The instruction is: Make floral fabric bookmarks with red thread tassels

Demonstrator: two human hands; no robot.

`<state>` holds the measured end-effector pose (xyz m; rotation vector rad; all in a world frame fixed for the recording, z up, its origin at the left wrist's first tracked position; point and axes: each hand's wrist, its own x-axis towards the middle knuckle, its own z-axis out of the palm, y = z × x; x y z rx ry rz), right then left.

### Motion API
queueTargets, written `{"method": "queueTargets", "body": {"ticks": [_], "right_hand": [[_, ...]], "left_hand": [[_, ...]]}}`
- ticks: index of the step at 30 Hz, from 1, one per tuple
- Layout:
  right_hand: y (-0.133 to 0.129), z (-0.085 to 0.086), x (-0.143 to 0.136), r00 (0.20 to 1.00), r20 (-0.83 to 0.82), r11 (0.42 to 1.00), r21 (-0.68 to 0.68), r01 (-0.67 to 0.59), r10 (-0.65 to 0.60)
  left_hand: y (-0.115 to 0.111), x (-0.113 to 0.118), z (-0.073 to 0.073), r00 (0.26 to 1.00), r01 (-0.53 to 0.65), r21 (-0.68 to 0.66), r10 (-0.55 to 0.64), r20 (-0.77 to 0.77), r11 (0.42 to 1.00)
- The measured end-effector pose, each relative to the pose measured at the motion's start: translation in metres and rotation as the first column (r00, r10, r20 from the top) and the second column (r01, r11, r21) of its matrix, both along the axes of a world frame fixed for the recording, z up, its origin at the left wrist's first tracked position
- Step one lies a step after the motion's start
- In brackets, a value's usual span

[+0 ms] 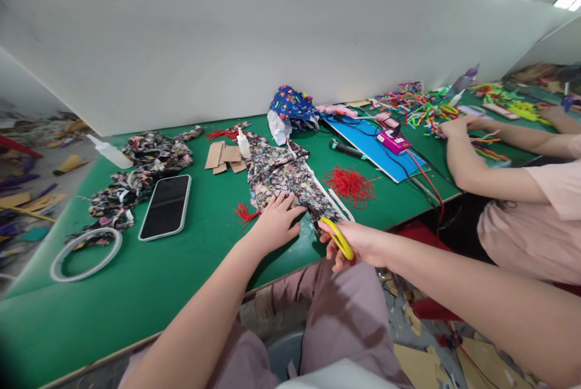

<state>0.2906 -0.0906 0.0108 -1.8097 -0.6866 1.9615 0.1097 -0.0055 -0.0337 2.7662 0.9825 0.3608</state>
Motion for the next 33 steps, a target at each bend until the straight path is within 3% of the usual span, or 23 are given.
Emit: {"method": "queueTargets", "body": {"ticks": [5,12,33], "right_hand": [[0.0,0.005,-0.003,0.999,-0.038,1.0,-0.009,0.022,-0.022],[0.004,0.003,0.002,0.999,-0.021,0.999,0.007,-0.045,0.045],[0.014,0.003,0.013,0.969,0.164,0.981,0.038,-0.192,0.184]], "left_hand": [[0.0,0.0,-0.002,1.0,0.0,0.025,0.0,0.004,1.0],[0.0,-0.001,-0.001,1.0,-0.003,0.003,0.003,0.022,1.0],[0.0,-0.001,-0.002,1.0,-0.002,-0.032,0.003,0.023,0.999]]}}
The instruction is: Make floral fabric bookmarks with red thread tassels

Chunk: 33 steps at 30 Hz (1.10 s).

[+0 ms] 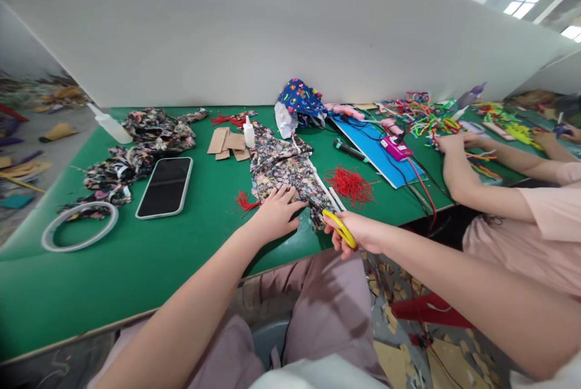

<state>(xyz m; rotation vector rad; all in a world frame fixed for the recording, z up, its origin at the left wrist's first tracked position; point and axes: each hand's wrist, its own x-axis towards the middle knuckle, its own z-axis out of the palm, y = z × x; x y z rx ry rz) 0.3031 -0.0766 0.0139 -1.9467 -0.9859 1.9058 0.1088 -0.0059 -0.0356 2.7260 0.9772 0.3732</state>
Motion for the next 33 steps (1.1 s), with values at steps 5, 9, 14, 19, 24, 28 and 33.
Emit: {"method": "queueTargets", "body": {"ticks": [5,9,14,19,24,28,33], "right_hand": [[0.003,0.002,0.005,1.0,0.021,1.0,-0.007,-0.022,0.022],[0.006,0.002,0.008,0.999,0.023,0.999,-0.02,-0.04,0.04],[0.007,0.004,0.002,0.998,0.061,0.998,-0.065,-0.027,0.031],[0.005,0.002,-0.001,0.996,0.077,0.998,-0.051,-0.04,0.044],[0.004,0.007,-0.003,0.996,0.059,0.998,-0.035,-0.06,0.062],[0.008,0.017,-0.01,0.993,0.02,0.99,-0.077,-0.115,0.117],[0.011,0.015,-0.007,0.992,0.008,0.99,-0.066,-0.127,0.128]], "left_hand": [[0.0,0.0,-0.001,1.0,0.0,0.003,0.0,-0.005,1.0],[0.0,0.0,-0.001,1.0,-0.003,0.008,0.003,-0.002,1.0],[0.0,0.0,-0.002,1.0,-0.009,0.034,0.009,-0.01,0.999],[0.001,-0.001,-0.003,1.0,-0.001,0.048,0.001,-0.003,0.999],[0.001,-0.002,-0.003,1.0,0.007,0.04,-0.007,0.008,0.999],[0.001,-0.002,-0.003,1.0,0.006,0.043,-0.007,0.01,0.999],[0.001,-0.002,-0.003,1.0,0.002,0.039,-0.002,0.014,0.999]]}}
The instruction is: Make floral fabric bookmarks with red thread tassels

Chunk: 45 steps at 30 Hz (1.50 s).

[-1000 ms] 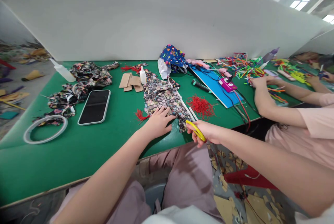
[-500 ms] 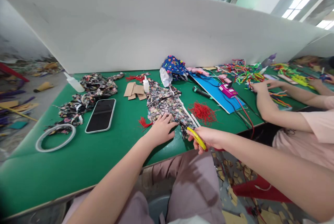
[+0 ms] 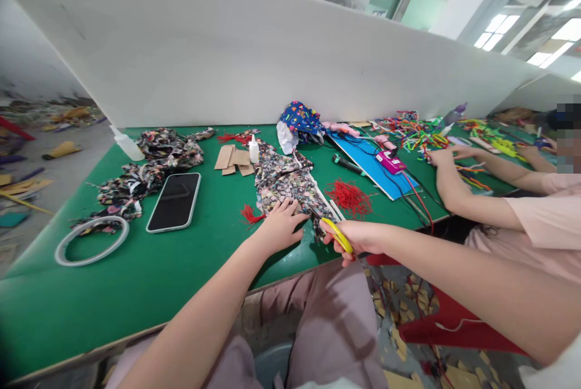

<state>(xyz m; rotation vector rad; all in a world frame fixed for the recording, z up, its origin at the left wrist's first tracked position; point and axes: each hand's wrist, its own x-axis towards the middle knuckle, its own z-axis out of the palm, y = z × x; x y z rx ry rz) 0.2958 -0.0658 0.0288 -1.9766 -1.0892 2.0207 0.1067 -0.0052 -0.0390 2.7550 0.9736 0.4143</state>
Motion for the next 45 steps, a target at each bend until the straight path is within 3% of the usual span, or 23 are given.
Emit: {"method": "queueTargets", "body": {"ticks": [12,28,38,45], "right_hand": [[0.001,-0.011,0.001,0.997,0.066,0.999,0.019,0.044,-0.045],[0.002,-0.016,-0.003,0.982,0.187,0.996,0.089,-0.021,0.004],[-0.001,-0.015,-0.007,0.959,0.282,0.997,0.075,-0.02,-0.002],[0.001,-0.01,-0.006,0.971,0.239,0.996,0.076,-0.042,0.023]], "left_hand": [[0.0,-0.001,0.002,1.0,0.001,-0.015,-0.001,-0.002,1.0],[-0.001,0.001,0.001,1.0,-0.006,0.008,0.006,-0.006,1.0],[0.0,0.002,0.003,1.0,-0.001,-0.005,0.001,-0.01,1.0],[0.0,0.002,0.003,1.0,0.007,-0.01,-0.007,-0.009,1.0]]}}
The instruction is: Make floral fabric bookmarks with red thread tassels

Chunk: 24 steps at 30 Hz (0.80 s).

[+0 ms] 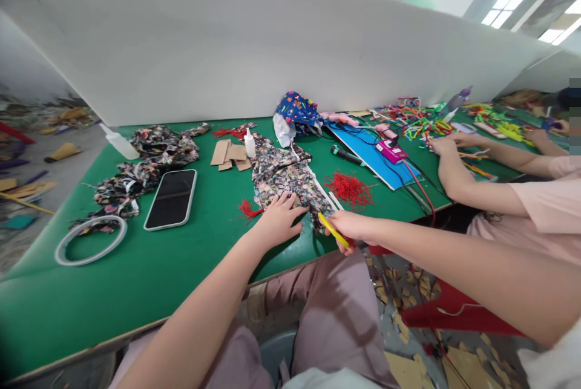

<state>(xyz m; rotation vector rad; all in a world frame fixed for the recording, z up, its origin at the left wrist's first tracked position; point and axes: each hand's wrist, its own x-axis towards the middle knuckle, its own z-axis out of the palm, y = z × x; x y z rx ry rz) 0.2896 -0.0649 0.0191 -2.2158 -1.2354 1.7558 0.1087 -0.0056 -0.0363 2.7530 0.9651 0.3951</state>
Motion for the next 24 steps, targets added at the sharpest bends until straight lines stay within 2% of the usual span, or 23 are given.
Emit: {"method": "queueTargets", "body": {"ticks": [8,12,24], "right_hand": [[0.001,0.003,0.01,0.987,-0.163,1.0,0.001,-0.005,0.005],[0.001,0.008,0.007,0.983,-0.179,0.997,-0.075,0.031,-0.044],[0.006,0.011,0.013,0.961,-0.273,0.984,-0.157,-0.089,0.043]], "left_hand": [[0.0,-0.001,-0.002,1.0,-0.013,0.007,0.013,-0.001,1.0],[0.0,0.0,-0.002,1.0,-0.008,0.009,0.008,0.003,1.0],[0.0,0.0,-0.002,1.0,-0.007,-0.009,0.007,-0.011,1.0]]}}
